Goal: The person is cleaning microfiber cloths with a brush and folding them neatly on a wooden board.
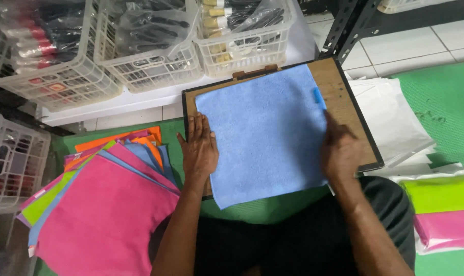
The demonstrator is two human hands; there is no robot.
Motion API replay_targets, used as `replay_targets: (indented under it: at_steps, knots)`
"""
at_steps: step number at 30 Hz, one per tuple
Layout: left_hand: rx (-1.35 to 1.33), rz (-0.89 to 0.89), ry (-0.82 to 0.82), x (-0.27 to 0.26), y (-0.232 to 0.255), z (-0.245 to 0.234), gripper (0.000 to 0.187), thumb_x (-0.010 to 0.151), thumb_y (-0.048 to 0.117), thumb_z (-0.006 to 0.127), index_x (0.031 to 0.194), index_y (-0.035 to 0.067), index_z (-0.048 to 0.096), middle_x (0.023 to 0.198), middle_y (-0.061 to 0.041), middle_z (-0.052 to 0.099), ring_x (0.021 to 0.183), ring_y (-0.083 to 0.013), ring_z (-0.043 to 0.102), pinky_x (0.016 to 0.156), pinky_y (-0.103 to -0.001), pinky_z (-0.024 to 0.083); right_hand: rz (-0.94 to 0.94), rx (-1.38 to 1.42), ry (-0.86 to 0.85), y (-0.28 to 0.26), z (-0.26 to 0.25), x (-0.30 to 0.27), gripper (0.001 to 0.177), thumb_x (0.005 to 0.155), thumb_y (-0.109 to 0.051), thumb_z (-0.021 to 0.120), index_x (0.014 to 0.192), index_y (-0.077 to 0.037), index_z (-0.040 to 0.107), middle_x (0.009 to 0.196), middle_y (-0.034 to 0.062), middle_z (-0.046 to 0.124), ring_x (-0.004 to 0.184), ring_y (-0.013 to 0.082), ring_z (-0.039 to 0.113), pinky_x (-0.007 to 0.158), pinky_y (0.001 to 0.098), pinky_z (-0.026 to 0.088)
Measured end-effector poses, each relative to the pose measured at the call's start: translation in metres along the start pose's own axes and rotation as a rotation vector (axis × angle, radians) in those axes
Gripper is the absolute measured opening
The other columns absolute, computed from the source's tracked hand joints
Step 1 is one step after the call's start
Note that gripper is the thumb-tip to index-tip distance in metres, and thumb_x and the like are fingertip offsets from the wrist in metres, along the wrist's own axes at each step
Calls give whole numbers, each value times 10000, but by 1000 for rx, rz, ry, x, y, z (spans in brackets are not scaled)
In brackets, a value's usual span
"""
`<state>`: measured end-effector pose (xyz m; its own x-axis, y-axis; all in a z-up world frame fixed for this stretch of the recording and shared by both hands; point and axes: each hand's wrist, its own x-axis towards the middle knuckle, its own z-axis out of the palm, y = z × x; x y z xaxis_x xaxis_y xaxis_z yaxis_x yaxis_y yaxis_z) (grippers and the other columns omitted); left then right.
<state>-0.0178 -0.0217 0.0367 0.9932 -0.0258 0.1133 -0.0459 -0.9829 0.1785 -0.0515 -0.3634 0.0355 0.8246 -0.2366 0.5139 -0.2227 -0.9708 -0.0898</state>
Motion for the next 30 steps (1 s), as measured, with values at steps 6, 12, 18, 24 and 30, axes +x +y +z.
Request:
replay_targets:
  at_steps: [6, 12, 18, 24, 30]
  knots:
    - [6, 23, -20, -6, -4, -3, 568, 1114, 299, 248, 1633, 72, 278, 1726, -118, 217, 1600, -298, 135, 1170, -682, 239, -280, 363, -209, -139, -36, -54, 511, 953, -166, 582, 1405, -395, 643, 758, 17, 699, 578, 234, 715, 518, 391, 600]
    - [22, -2, 34, -12, -12, 11, 554, 1092, 276, 341, 1602, 58, 342, 1696, -122, 295, 1580, -318, 205, 1128, -654, 360, -2, 105, -397, 27, 51, -35, 239, 1010, -272, 561, 1071, -220, 786, 750, 72, 736, 745, 373, 768, 618, 493, 611]
    - [38, 51, 158, 1, -5, 14, 558, 1063, 275, 366, 1582, 71, 377, 1689, -87, 300, 1557, -276, 265, 1091, -645, 349, -69, 140, 20, -4, -30, -23, 450, 1018, -91, 569, 1408, -171, 778, 793, 136, 717, 629, 363, 663, 530, 486, 470]
    - [28, 40, 5, -3, -5, -1, 571, 1101, 293, 285, 1625, 68, 296, 1728, -107, 216, 1596, -306, 157, 1115, -659, 369, -295, 439, -192, -128, -37, -71, 450, 954, -193, 566, 1360, -357, 671, 747, 44, 676, 583, 305, 712, 525, 474, 593]
    - [4, 23, -40, -4, -6, 3, 573, 1106, 301, 238, 1631, 74, 270, 1737, -100, 176, 1599, -302, 137, 1129, -653, 360, 7, 248, -315, 12, 13, -51, 380, 989, -214, 467, 904, -54, 801, 698, 223, 701, 726, 496, 704, 627, 591, 570]
